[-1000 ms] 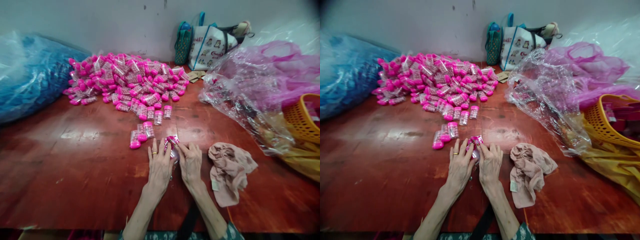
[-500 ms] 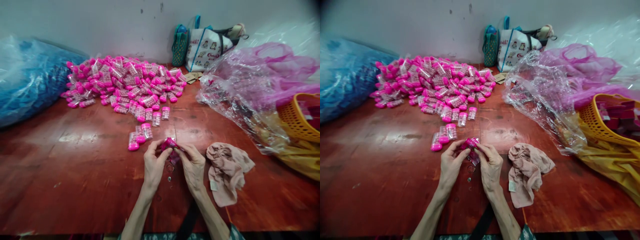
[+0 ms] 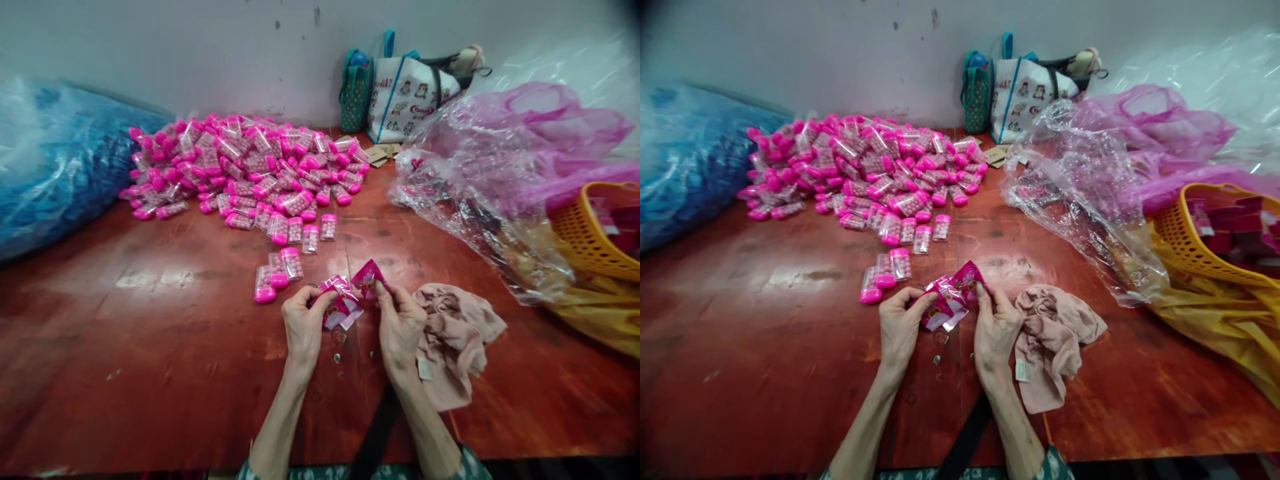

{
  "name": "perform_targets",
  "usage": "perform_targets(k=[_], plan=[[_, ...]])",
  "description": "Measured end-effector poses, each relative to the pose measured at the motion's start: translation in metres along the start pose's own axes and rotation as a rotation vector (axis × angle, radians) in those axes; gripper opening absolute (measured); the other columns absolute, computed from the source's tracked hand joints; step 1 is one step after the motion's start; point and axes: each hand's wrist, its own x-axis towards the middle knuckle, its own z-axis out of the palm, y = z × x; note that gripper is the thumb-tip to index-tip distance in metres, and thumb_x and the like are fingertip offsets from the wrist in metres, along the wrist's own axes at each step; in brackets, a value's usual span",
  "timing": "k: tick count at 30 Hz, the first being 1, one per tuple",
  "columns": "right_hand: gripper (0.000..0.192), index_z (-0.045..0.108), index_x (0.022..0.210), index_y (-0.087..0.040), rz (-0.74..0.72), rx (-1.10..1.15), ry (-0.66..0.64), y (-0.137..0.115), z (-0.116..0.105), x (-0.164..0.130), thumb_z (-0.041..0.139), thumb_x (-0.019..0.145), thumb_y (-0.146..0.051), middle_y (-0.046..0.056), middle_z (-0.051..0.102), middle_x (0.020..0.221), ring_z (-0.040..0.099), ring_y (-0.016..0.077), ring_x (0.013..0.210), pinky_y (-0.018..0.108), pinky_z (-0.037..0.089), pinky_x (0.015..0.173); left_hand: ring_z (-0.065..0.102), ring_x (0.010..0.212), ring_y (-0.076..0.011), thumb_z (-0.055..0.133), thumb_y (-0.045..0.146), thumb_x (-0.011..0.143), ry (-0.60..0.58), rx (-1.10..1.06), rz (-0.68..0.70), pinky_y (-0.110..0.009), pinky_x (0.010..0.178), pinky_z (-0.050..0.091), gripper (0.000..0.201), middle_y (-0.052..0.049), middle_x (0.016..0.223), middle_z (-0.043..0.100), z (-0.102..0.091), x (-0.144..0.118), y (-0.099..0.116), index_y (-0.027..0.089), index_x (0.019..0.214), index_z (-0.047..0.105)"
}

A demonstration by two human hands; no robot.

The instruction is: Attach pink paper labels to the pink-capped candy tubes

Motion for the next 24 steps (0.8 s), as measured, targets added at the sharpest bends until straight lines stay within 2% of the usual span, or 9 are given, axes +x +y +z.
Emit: perform_targets(k=[3, 6, 11, 14, 16, 19, 20, 22, 24], plan=[[0.025, 0.066, 0.080, -0.013, 0.016, 0.020, 0.050, 0.006, -0.005, 0.007, 0.056, 0.079, -0.036, 0.002, 0.063, 0.069, 0.052, 0.0140, 0.062, 0.025, 0.041, 0.060, 0.052, 0.072, -0.0198, 0.064, 0.024, 0.070, 0.007, 0.155, 0.112, -0.032, 0.069, 0.041, 0.006, -0.002, 0.070, 0.060, 0.002, 0.001, -0.003, 0.018, 0.073, 0.064], [0.025, 0.066, 0.082, -0.013, 0.036, 0.061, 0.013, 0.008, -0.003, 0.006, 0.056, 0.078, -0.036, 0.002, 0.064, 0.069, 0.055, 0.0142, 0.061, 0.025, 0.044, 0.059, 0.050, 0.085, -0.0248, 0.063, 0.019, 0.071, 0.024, 0.274, 0.207, -0.039, 0.080, 0.037, 0.019, -0.007, 0.084, 0.060, 0.005, 0.002, -0.005, 0.019, 0.090, 0.065], [0.025, 0.068, 0.081, -0.012, 0.063, 0.091, -0.068, 0.003, 0.005, -0.005, 0.061, 0.075, -0.036, 0.002, 0.065, 0.066, 0.055, 0.0135, 0.057, 0.025, 0.045, 0.056, 0.049, 0.094, -0.0256, 0.055, 0.024, 0.079, 0.065, 0.359, 0.317, -0.040, 0.084, 0.038, 0.015, -0.011, 0.097, 0.058, 0.002, 0.003, -0.002, 0.017, 0.078, 0.068], [0.022, 0.069, 0.080, -0.013, 0.067, 0.101, -0.128, -0.004, 0.006, -0.012, 0.061, 0.076, -0.033, 0.001, 0.066, 0.066, 0.055, 0.0135, 0.057, 0.024, 0.044, 0.055, 0.047, 0.101, -0.0254, 0.049, 0.029, 0.083, 0.108, 0.263, 0.360, -0.039, 0.089, 0.036, 0.023, -0.012, 0.101, 0.058, -0.002, 0.002, 0.005, 0.016, 0.085, 0.068], [0.020, 0.069, 0.081, -0.014, 0.061, 0.099, -0.156, -0.010, 0.006, -0.016, 0.060, 0.077, -0.031, 0.001, 0.066, 0.067, 0.056, 0.0136, 0.059, 0.023, 0.044, 0.056, 0.050, 0.098, -0.0234, 0.047, 0.031, 0.084, 0.047, 0.045, 0.276, -0.037, 0.086, 0.039, 0.026, -0.010, 0.098, 0.061, -0.004, -0.001, 0.011, 0.016, 0.092, 0.067], [0.016, 0.069, 0.081, -0.016, 0.035, 0.087, -0.200, -0.017, 0.005, -0.021, 0.059, 0.078, -0.027, 0.001, 0.067, 0.069, 0.057, 0.0134, 0.060, 0.022, 0.044, 0.058, 0.058, 0.078, -0.0172, 0.060, 0.029, 0.076, -0.113, -0.380, -0.036, -0.029, 0.071, 0.045, 0.018, -0.004, 0.083, 0.066, -0.003, -0.005, 0.019, 0.018, 0.089, 0.068], [0.015, 0.069, 0.081, -0.016, 0.021, 0.083, -0.216, -0.019, 0.004, -0.023, 0.059, 0.078, -0.027, 0.000, 0.067, 0.069, 0.056, 0.0131, 0.060, 0.022, 0.044, 0.058, 0.058, 0.070, -0.0146, 0.065, 0.026, 0.072, -0.126, -0.484, -0.121, -0.026, 0.066, 0.046, 0.015, -0.002, 0.076, 0.066, -0.002, -0.006, 0.021, 0.018, 0.085, 0.069], [0.015, 0.069, 0.082, -0.017, 0.015, 0.082, -0.257, -0.023, 0.003, -0.025, 0.059, 0.079, -0.027, 0.001, 0.067, 0.070, 0.057, 0.0133, 0.060, 0.022, 0.043, 0.058, 0.056, 0.060, -0.0105, 0.070, 0.021, 0.066, -0.064, -0.618, -0.216, -0.021, 0.059, 0.045, 0.009, 0.001, 0.066, 0.065, -0.002, -0.007, 0.024, 0.018, 0.075, 0.070], [0.016, 0.068, 0.085, -0.017, 0.057, 0.118, -0.338, -0.027, 0.003, -0.026, 0.059, 0.079, -0.029, 0.002, 0.068, 0.074, 0.058, 0.0145, 0.064, 0.023, 0.044, 0.061, 0.056, 0.058, -0.0088, 0.073, 0.018, 0.061, 0.029, -0.680, -0.246, -0.019, 0.058, 0.045, 0.007, 0.003, 0.062, 0.065, -0.004, -0.006, 0.025, 0.018, 0.068, 0.070]])
